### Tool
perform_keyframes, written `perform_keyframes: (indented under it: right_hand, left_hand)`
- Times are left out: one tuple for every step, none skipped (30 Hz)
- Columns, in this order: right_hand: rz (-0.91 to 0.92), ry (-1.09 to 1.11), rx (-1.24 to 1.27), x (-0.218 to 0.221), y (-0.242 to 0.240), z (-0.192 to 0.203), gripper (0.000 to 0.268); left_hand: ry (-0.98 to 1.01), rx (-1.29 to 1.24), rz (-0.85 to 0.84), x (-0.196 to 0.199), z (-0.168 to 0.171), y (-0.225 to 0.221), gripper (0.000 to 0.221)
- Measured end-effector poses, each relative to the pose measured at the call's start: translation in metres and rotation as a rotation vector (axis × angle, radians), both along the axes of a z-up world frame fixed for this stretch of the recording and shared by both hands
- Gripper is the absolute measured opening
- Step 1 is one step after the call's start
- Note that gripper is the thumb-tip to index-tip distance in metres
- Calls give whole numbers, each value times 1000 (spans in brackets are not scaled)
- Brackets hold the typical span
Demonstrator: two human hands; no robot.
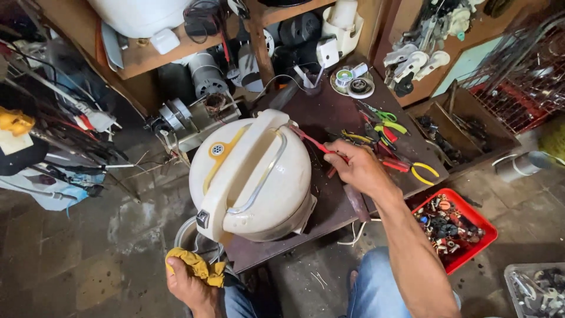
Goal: Cleaning the exterior and prying dirt from the crevices of a rice cooker using a cloth and a screwdriver.
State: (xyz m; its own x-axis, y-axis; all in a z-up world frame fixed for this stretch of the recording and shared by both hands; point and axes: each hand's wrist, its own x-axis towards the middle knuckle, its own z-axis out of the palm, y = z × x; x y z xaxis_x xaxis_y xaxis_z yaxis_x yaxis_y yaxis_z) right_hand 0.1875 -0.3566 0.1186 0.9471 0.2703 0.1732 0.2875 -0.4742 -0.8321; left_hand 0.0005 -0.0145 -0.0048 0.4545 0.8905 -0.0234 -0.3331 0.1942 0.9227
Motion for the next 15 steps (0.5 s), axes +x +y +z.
perform_keyframes:
  right_hand:
    - [-2,-1,1,-4,6,16,20]
    - [-47,-48,-216,-10,11,31,18]
    - [-91,-94,-434,-15,15,46,17]
    - [-95,-98,-429,-11,17,49,17]
    - [-101,-243,-626,-7,18,52,23]
    - [-105,-382,-823,-5,20,54,32]
    - [-107,-378,-820,-6,23,58,32]
    - [-93,-408,-866,-5,24,63,36]
    - [-78,-437,-912,-5,26,69,41]
    - [-90,-441,-915,-5,24,73,41]
    - [-39,-337,-832,-6,21,77,36]
    - [17,-226,-747,-9,19,79,32]
    - [11,-223,-749,-6,16,91,32]
    - [6,6,-607,-4,14,102,21]
    - [4,230,-459,-1,11,113,19]
  left_hand:
    - [-1,1,-2,1,4,-3,35]
    - [6,-7,-16,2,9,-5,37]
    - [14,-15,-31,4,14,-8,39]
    - [9,-10,-34,5,18,-11,39]
    - [3,-4,-10,6,22,-14,39]
    - [5,1,14,4,25,-17,39]
    - [8,5,11,1,22,-14,39]
    - [47,-18,37,2,18,-11,39]
    - [87,-40,62,3,14,-8,40]
    - [78,-41,53,5,16,-10,40]
    - [49,-49,37,8,18,-12,42]
    - [29,-57,23,6,20,-14,47]
    - [29,-58,16,6,23,-17,47]
    - [54,-58,-7,6,26,-18,48]
    - [79,-57,-31,5,30,-20,49]
